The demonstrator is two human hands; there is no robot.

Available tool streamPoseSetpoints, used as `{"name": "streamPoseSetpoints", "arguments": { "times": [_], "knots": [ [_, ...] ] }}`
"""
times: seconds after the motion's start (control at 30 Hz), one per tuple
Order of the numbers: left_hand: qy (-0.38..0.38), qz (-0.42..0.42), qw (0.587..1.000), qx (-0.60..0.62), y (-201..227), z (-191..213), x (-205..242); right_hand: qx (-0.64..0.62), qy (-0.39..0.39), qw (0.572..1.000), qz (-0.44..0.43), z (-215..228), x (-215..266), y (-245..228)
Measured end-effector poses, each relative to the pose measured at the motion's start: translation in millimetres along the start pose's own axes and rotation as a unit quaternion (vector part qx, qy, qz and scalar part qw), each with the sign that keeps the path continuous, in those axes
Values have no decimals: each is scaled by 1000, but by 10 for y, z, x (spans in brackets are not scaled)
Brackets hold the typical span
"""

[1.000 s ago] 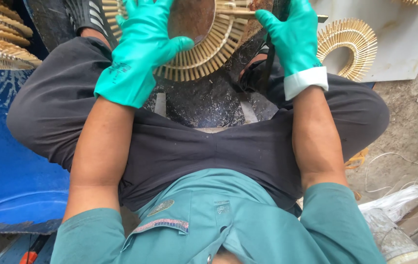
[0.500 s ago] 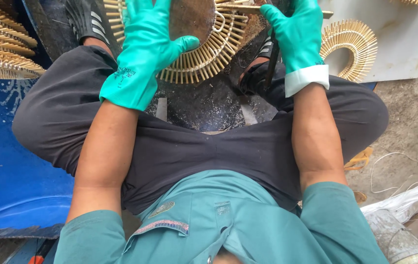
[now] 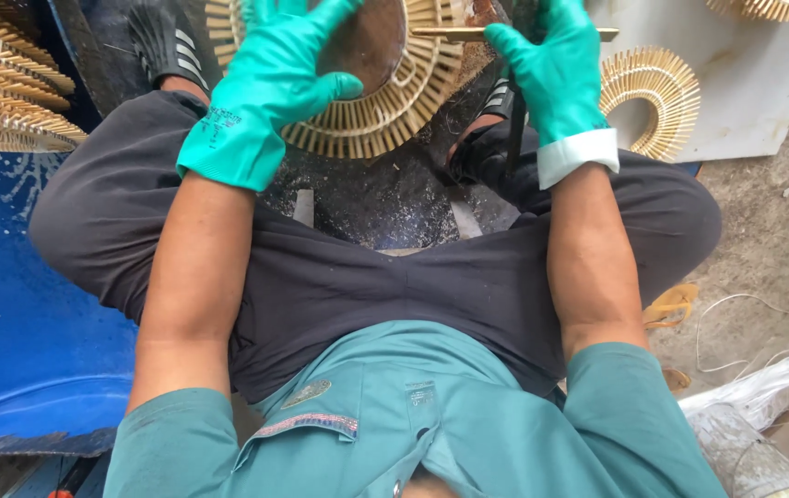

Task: The recorder uses various tools to refine and assemble circular bamboo lampshade components.

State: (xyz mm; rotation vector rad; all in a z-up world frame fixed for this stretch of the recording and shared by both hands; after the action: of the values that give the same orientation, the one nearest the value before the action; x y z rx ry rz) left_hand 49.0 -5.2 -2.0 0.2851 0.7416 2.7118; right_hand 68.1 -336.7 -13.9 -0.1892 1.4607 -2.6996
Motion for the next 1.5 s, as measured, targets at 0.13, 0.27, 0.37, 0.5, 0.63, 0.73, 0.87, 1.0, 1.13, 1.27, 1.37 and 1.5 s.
{"name": "streamPoseSetpoints", "arguments": {
  "times": [0.13, 0.27, 0.37, 0.5, 0.63, 0.73, 0.87, 1.0, 1.13, 1.27, 1.37, 1.5],
  "knots": [
    [-8, -4, 995, -99, 301, 74, 10, -107, 32, 993, -27, 36, -47, 80],
    [-53, 190, 980, 15, 220, -85, 27, -50, 18, 997, -52, -14, -54, 57],
    [30, 81, 995, -41, 123, -230, 19, -1, 3, 999, -36, -83, -40, 125],
    [-6, 107, 993, -42, 206, -150, -3, -9, 5, 1000, 21, -86, -35, 125],
    [9, 71, 997, -39, 165, -150, -10, 34, -1, 999, 25, -33, -4, 56],
    [-18, 40, 999, -9, 159, -105, -16, -16, -6, 1000, -3, 46, 24, 31],
    [-58, 53, 996, -47, 324, -20, -10, -66, 3, 996, -63, 83, -26, 6],
    [-33, 164, 986, -19, 240, -168, 46, -34, 14, 999, -7, -6, -2, 107],
    [-56, 137, 988, -54, 304, -90, 7, 33, 12, 999, 5, -51, -11, 134],
    [-76, 157, 984, -42, 297, -66, -4, 30, 17, 999, 32, -15, 21, 35],
    [-75, 142, 987, -24, 234, -71, -4, -67, -14, 998, -1, 40, 6, -77],
    [-87, 103, 990, -31, 308, -41, 51, -104, -7, 994, -29, 93, -40, 72]
  ]
}}
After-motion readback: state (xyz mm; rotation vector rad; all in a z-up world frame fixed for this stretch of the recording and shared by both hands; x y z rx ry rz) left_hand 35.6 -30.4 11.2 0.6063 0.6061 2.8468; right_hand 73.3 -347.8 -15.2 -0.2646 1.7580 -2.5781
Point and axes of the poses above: each hand's wrist, its own x-axis away from the middle knuckle, its own z-axis out of the back of the hand, y = z × x, the point moved 3 cm from there along -x, towards the middle knuckle, and after that the axes turned 1 degree about z, right-handed, at the moved point
